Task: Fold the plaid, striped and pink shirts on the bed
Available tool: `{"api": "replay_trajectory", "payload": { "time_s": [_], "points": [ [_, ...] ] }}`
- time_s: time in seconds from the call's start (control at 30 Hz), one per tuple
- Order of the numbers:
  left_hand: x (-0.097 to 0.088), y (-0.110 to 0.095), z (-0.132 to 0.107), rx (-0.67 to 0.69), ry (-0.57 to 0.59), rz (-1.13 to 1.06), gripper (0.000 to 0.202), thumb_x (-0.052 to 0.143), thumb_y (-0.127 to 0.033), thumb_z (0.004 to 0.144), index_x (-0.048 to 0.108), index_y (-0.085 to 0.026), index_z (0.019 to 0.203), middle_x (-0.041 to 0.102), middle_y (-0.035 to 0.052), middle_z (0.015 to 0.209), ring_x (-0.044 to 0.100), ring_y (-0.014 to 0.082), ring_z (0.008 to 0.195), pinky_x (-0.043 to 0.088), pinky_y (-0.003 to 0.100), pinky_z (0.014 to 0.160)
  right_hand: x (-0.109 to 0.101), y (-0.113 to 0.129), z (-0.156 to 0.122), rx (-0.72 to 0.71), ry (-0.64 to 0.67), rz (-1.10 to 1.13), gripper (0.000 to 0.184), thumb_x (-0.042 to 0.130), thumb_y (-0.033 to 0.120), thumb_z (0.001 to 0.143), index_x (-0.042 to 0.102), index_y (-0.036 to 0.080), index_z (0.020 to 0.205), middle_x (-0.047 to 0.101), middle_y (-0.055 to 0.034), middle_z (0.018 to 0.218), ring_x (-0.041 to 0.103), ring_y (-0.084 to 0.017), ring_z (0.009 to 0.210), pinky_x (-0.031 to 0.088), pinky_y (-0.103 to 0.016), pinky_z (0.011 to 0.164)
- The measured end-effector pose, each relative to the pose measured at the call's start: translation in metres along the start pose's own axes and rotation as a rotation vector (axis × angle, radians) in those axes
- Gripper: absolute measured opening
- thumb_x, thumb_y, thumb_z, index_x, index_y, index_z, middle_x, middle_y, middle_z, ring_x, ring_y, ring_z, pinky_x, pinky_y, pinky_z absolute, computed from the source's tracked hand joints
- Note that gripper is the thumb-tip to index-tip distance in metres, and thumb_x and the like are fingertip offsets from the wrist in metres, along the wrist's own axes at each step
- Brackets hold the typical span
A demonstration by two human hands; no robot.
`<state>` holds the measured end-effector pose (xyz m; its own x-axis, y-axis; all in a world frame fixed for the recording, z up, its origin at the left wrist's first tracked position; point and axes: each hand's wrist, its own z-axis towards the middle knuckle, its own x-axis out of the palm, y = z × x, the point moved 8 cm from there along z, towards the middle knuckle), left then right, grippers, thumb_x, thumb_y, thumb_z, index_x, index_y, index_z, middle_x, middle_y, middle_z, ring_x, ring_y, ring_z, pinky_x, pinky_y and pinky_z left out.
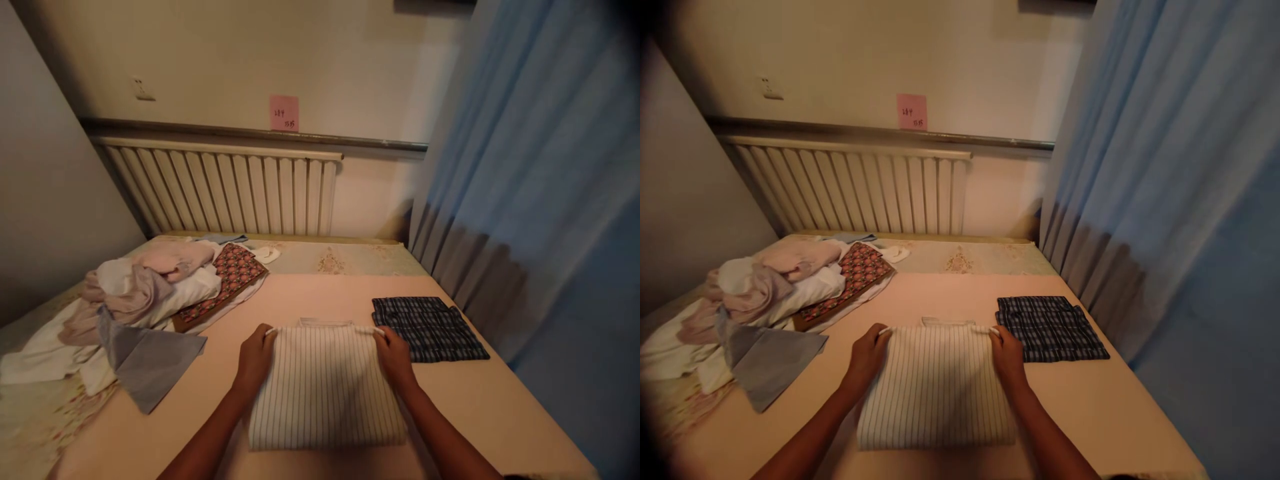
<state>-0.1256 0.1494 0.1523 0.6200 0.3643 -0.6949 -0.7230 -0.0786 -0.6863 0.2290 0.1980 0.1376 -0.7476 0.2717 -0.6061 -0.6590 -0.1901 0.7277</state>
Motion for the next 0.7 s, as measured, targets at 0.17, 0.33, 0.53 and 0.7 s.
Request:
{"api": "replay_trajectory", "payload": {
  "time_s": [0.17,0.33,0.53,0.7],
  "points": [
    [0.064,0.037,0.056,-0.111,0.134,0.127,0.021,0.042,-0.032,0.088,0.058,-0.021,0.080,0.069,0.0035,0.080,0.063,0.0178,0.080,0.042,0.026,0.071,0.063,-0.049,0.040,0.071,0.079,-0.182,0.021,0.045,0.024,0.083,0.060,0.019,0.070,0.064,-0.0033,0.064,0.056,-0.016,0.062,0.037,-0.024,0.063],
    [0.078,0.049,0.069,-0.149,0.151,0.180,0.025,0.039,-0.036,0.089,0.059,-0.022,0.085,0.070,0.0061,0.087,0.064,0.0201,0.086,0.042,0.027,0.072,0.070,-0.068,0.047,0.093,0.087,-0.259,0.020,0.045,0.024,0.085,0.059,0.020,0.071,0.065,-0.0031,0.068,0.056,-0.015,0.065,0.036,-0.024,0.064],
    [0.083,0.052,0.077,-0.179,0.167,0.240,0.028,0.037,-0.039,0.091,0.059,-0.022,0.090,0.071,0.0084,0.092,0.064,0.0216,0.090,0.043,0.029,0.073,0.078,-0.070,0.053,0.113,0.103,-0.340,0.019,0.046,0.023,0.089,0.063,0.016,0.083,0.069,-0.0093,0.081,0.062,-0.018,0.075,0.038,-0.025,0.070],
    [0.085,0.059,0.074,-0.204,0.181,0.250,0.034,0.038,-0.041,0.091,0.061,-0.017,0.094,0.071,0.0119,0.095,0.066,0.0223,0.090,0.045,0.030,0.073,0.083,-0.066,0.053,0.111,0.140,-0.403,0.022,0.047,0.025,0.090,0.065,0.012,0.093,0.071,-0.0151,0.090,0.065,-0.021,0.083,0.043,-0.029,0.076]
  ]
}}
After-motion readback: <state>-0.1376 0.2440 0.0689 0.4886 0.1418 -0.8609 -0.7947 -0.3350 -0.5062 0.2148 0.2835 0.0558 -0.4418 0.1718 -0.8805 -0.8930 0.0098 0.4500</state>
